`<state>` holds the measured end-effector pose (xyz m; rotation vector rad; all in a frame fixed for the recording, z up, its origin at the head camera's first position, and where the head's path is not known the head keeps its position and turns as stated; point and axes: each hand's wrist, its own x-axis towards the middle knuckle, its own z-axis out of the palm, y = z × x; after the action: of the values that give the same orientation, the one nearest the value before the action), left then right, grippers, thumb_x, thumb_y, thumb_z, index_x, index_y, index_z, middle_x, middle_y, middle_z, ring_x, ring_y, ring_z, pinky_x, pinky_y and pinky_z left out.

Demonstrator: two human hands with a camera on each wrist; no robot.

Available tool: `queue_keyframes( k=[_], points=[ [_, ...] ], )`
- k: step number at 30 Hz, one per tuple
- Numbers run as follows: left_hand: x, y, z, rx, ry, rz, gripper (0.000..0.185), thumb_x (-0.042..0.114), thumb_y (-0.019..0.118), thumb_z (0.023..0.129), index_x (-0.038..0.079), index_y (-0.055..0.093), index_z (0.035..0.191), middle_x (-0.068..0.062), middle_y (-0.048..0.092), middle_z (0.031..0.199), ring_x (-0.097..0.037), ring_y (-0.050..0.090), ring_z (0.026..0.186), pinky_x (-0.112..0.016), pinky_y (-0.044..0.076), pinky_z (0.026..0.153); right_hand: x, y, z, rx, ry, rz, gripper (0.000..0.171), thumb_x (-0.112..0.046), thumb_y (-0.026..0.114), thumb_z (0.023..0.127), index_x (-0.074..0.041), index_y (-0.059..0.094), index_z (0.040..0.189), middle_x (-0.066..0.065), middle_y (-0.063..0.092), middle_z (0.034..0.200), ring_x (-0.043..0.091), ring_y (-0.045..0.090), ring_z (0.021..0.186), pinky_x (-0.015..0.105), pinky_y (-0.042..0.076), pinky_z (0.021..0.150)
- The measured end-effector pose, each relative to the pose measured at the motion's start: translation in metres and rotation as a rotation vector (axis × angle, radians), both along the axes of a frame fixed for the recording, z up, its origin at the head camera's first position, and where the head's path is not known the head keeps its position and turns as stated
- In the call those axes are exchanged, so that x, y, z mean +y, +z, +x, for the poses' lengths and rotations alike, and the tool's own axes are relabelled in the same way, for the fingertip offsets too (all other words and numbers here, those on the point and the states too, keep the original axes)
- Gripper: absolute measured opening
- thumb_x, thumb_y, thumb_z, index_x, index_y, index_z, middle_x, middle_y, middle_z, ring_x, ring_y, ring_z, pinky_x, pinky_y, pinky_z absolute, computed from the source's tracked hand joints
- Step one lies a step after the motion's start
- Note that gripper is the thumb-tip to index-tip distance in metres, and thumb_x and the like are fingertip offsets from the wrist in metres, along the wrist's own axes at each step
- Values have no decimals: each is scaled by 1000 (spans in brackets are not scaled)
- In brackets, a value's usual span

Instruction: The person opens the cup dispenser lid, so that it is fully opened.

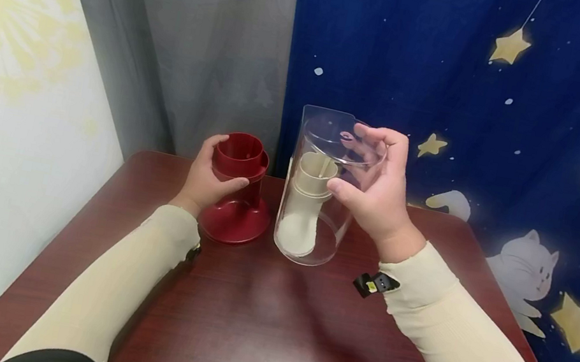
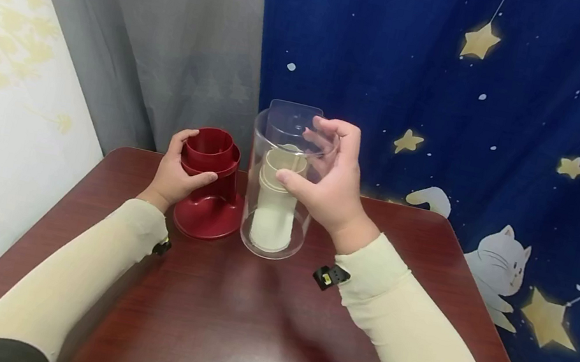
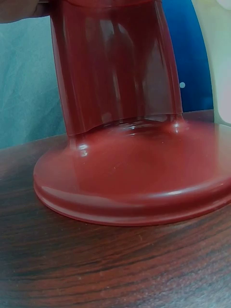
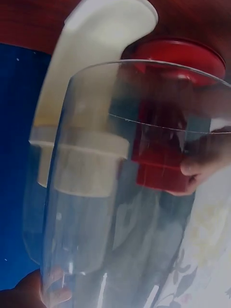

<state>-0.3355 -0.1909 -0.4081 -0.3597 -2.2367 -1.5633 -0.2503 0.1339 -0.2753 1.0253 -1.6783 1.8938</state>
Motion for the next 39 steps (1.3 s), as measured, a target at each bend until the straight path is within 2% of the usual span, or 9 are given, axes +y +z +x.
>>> queue_keyframes(
  k=[3,7,10,14,18,23,28,39],
  points=[
    [-1,0,2,12,4,-10,94,25,92,81,30,37,156,-1,47,156,-26,47,139,-57,56,104,7,-7,-1,-7,-14,-15,93,-51,99,68,-17,41,133,10,51,145,41,55,136,41,52,111],
    [3,16,18,-22,-4,4,94,18,90,82,22,35,158,-8,45,158,-31,45,141,-60,54,106,18,-15,-2,-5,-29,-24,92,-48,99,69,-18,41,133,9,51,146,37,55,137,38,52,110],
    [7,27,28,-43,-12,16,92,15,89,83,17,34,157,-12,44,158,-33,44,143,-61,52,108,26,-20,-4,1,-44,-24,91,-47,99,70,-18,41,134,14,49,148,40,53,139,39,50,112],
    [7,25,27,-38,-10,17,92,15,88,83,18,34,157,-11,44,158,-33,44,142,-61,52,108,37,-29,-5,-3,-64,-26,88,-38,99,72,-17,41,135,19,46,150,38,53,140,39,47,113],
    [7,24,26,-33,-10,15,92,15,88,83,18,35,157,-11,44,158,-32,45,142,-61,52,108,48,-37,-6,-18,-99,-30,82,-13,94,73,-17,42,136,19,45,151,36,53,140,34,50,111],
    [6,23,26,-26,-27,23,91,16,88,83,17,35,157,-12,44,158,-33,45,142,-61,51,109,57,-48,-7,-49,-166,-32,82,7,84,69,-14,42,136,15,44,151,27,55,137,27,58,98],
    [6,22,25,-35,-27,29,92,16,89,83,19,34,158,-11,44,159,-33,44,143,-61,52,108,63,-57,-12,-53,-204,-49,82,16,77,66,-14,42,134,13,43,151,26,53,136,26,61,90],
    [9,23,25,-38,-28,33,92,16,89,83,18,35,158,-11,44,159,-32,44,143,-60,53,107,68,-78,-25,-77,-262,-84,82,26,75,66,-6,39,133,8,39,149,25,45,136,24,61,90]
  ],
)
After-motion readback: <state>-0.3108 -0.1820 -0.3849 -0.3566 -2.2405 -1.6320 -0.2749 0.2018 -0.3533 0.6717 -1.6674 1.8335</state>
